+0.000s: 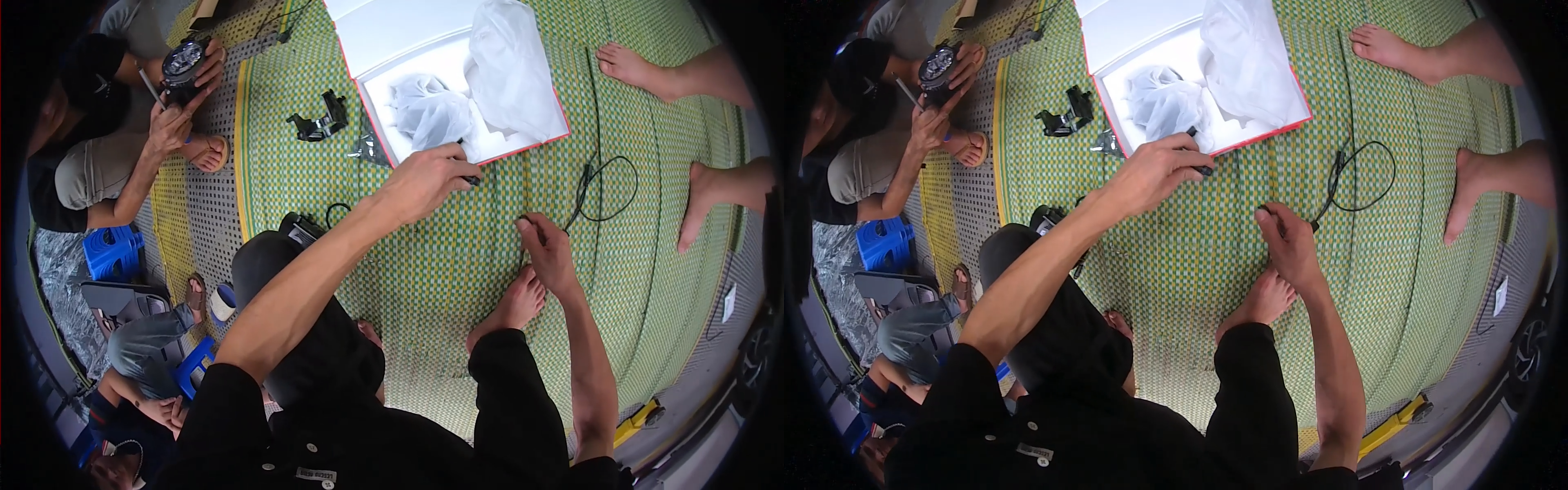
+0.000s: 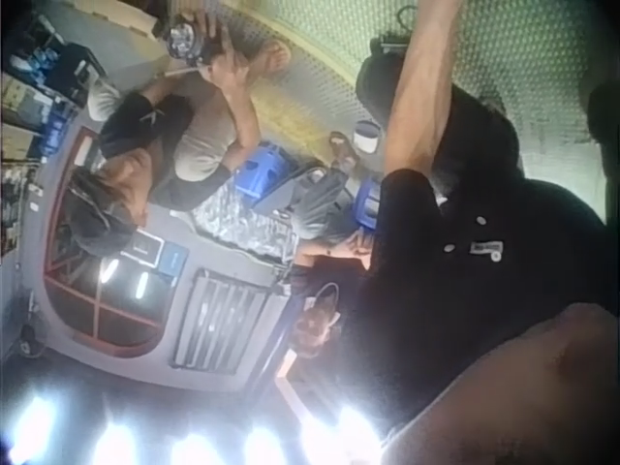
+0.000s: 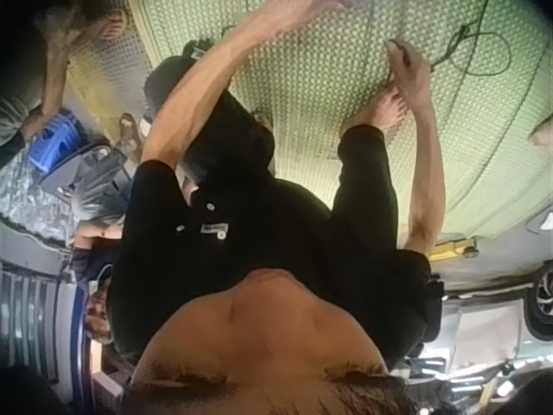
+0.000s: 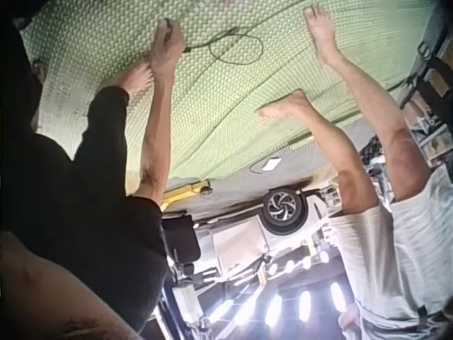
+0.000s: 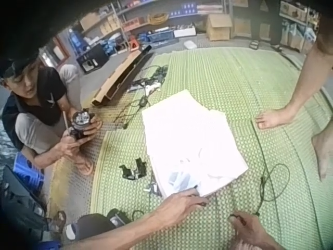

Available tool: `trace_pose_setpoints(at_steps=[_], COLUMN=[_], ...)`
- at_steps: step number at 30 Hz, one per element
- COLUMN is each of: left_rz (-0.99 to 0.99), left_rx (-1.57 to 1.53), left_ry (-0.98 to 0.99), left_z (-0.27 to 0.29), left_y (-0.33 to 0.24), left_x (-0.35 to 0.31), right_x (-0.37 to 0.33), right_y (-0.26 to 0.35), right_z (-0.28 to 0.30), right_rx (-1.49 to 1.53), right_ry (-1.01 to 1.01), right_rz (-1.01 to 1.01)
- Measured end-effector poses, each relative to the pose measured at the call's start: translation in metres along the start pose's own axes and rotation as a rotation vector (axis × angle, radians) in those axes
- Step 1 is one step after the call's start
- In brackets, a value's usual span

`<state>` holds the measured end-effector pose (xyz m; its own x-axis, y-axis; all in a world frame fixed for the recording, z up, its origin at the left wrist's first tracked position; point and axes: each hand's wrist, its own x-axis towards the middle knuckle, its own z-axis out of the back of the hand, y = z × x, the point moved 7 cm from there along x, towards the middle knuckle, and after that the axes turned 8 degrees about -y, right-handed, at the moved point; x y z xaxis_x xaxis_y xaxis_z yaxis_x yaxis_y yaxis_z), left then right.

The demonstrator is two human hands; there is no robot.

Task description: Assembling or inspecting automotive light fixtures on a floor mat.

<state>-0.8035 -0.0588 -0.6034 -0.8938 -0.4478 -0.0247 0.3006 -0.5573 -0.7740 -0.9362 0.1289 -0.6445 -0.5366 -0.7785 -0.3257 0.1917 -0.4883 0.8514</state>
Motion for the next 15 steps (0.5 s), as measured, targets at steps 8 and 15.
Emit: trace_pose_setpoints(at_steps=[8, 15], left_rz=[0.022, 0.038], left_rx=[0.024, -0.007], left_ry=[0.048, 0.045], left_z=[0.002, 0.009], left_y=[-0.004, -0.006], left_x=[0.009, -0.002], right_x=[0.034, 0.038], right_y=[0.084, 0.219], right_z=[0.047, 0.146], right_rx=[0.084, 0.303], right_ry=[0.045, -0.438], right_rz=[-0.03, 0.214])
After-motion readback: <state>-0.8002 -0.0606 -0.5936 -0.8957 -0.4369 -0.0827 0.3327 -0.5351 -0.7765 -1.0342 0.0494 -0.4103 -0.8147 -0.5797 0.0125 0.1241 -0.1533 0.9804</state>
